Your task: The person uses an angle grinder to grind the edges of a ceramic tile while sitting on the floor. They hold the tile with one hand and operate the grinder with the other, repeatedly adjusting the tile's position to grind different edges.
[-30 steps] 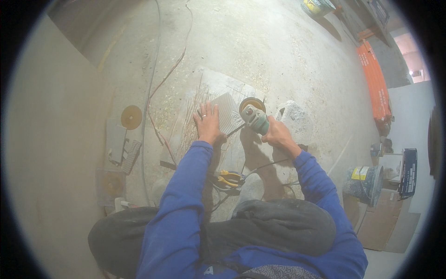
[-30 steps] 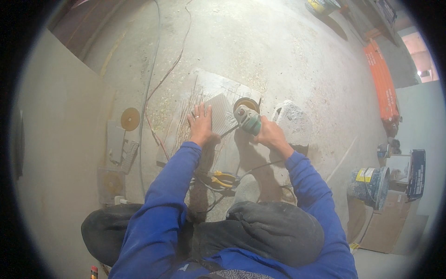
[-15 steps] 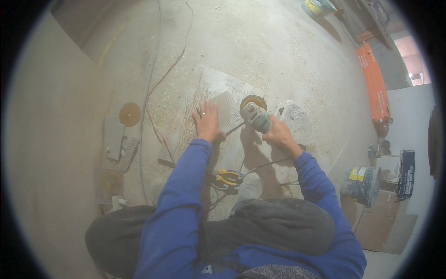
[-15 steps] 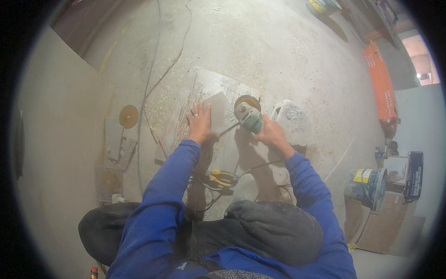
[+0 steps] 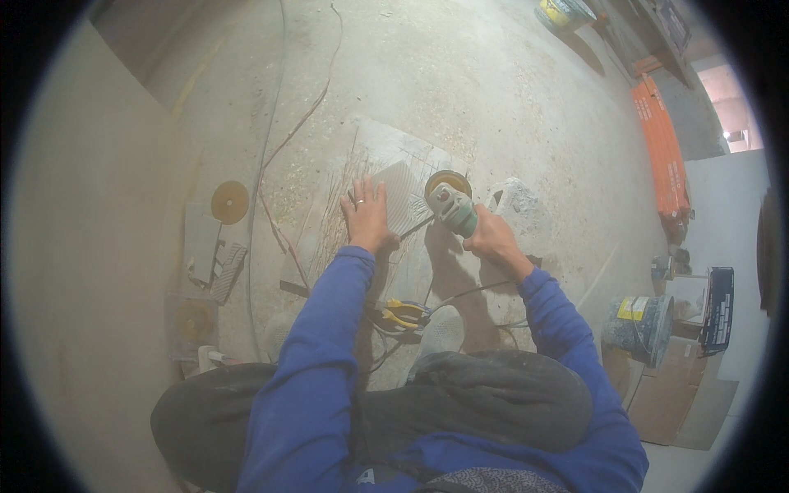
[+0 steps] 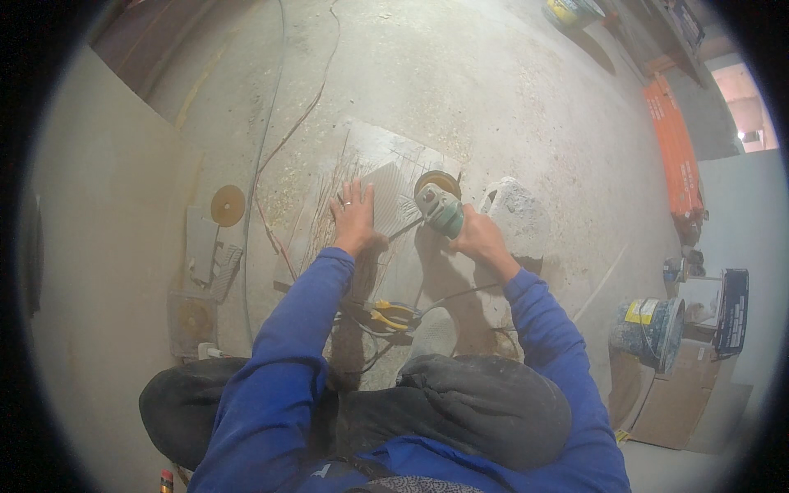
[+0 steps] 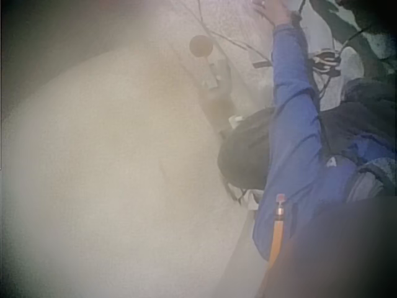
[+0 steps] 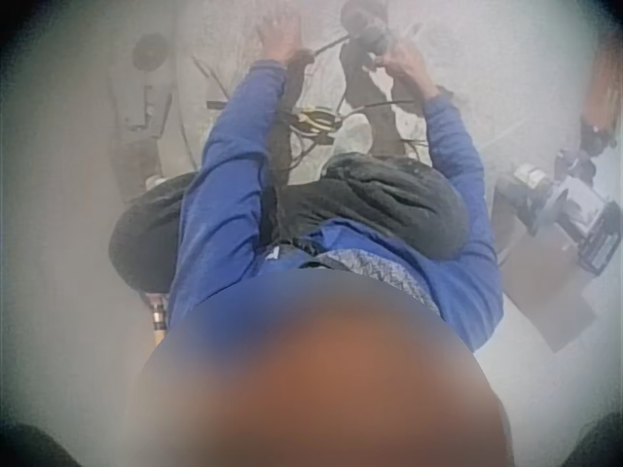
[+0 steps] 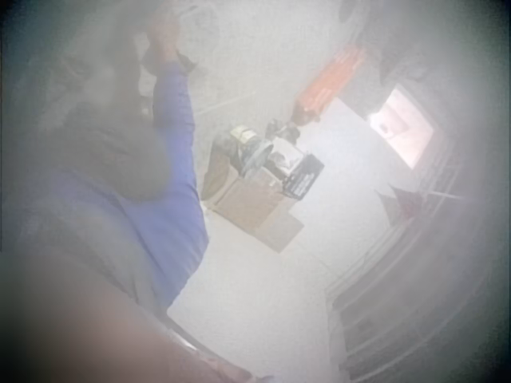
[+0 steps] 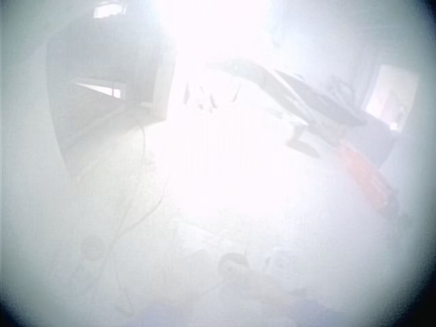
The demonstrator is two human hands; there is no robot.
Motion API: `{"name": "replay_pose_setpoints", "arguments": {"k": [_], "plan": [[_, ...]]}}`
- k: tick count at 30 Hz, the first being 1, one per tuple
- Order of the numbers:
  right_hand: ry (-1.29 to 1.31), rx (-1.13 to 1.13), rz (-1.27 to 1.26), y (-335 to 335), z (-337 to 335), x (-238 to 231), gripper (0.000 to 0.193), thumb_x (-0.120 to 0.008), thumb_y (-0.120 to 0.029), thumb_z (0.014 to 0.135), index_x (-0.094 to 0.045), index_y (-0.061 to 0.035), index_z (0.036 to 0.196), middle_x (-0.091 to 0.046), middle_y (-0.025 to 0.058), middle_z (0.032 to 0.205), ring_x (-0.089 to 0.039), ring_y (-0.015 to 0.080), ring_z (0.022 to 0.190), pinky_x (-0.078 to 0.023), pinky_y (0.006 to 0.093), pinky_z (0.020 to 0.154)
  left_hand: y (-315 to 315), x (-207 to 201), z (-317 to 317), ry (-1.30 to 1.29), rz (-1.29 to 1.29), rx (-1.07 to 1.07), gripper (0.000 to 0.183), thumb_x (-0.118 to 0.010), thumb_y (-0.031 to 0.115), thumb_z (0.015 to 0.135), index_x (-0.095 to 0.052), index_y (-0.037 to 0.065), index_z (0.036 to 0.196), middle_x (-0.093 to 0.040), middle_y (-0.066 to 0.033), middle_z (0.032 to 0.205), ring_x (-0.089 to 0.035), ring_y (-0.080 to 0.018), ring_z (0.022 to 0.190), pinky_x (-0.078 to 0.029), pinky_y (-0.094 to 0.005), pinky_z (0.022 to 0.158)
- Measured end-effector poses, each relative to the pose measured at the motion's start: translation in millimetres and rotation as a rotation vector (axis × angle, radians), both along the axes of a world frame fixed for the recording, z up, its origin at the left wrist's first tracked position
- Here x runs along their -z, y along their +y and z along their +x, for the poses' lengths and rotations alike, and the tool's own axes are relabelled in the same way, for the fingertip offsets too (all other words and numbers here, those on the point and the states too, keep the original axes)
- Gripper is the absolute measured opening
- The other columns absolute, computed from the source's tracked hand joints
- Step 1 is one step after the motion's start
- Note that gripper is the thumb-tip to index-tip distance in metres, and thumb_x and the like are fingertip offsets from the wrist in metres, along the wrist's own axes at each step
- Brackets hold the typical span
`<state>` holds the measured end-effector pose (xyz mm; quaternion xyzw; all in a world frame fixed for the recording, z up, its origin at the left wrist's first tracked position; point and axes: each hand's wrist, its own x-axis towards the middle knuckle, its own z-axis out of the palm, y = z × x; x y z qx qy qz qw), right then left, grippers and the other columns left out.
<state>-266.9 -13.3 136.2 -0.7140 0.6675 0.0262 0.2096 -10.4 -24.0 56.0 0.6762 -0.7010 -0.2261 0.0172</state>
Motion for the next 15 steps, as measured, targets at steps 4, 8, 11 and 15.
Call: {"name": "replay_pose_setpoints", "arguments": {"k": [4, 8, 11, 15], "plan": [[-0.010, -0.001, -0.001, 0, 1, 0, 0.070, -0.084, -0.025, 0.064, -0.054, 0.0052, 0.119, -0.070, 0.0297, 0.096, -0.069, 0.0458, 0.092, -0.055, 0.0510, 0.080, -1, 7, 0, 0.031, -0.027, -0.005, 0.133, -0.097, 0.038, 0.054, -0.022, 0.011, 0.161, -0.013, -0.0196, 0.169, -0.005, -0.0387, 0.157, -0.014, -0.0648, 0.122], [0.000, 0.015, 0.022, 0, 3, -1, 0.072, -0.084, -0.025, 0.064, -0.053, 0.0052, 0.122, -0.070, 0.0293, 0.096, -0.070, 0.0453, 0.092, -0.055, 0.0510, 0.080, -2, 11, 0, 0.047, -0.033, -0.004, 0.134, -0.098, 0.038, 0.053, -0.023, 0.010, 0.161, -0.013, -0.0203, 0.169, -0.005, -0.0397, 0.157, -0.013, -0.0655, 0.122], [0.008, 0.014, 0.019, 0, 4, -1, 0.072, -0.083, -0.025, 0.065, -0.053, 0.0050, 0.123, -0.070, 0.0292, 0.097, -0.070, 0.0450, 0.093, -0.055, 0.0507, 0.080, -1, 7, 0, 0.042, -0.030, -0.006, 0.134, -0.098, 0.038, 0.053, -0.023, 0.010, 0.161, -0.013, -0.0203, 0.169, -0.005, -0.0395, 0.157, -0.013, -0.0650, 0.122], [0.032, 0.009, -0.003, 0, 6, 1, 0.072, -0.083, -0.025, 0.065, -0.053, 0.0041, 0.124, -0.070, 0.0289, 0.097, -0.070, 0.0445, 0.093, -0.056, 0.0505, 0.081, 0, 0, -1, 0.006, 0.005, -0.007, 0.129, -0.096, 0.040, 0.060, -0.022, 0.013, 0.162, -0.013, -0.0170, 0.170, -0.006, -0.0361, 0.158, -0.015, -0.0619, 0.123]]}}
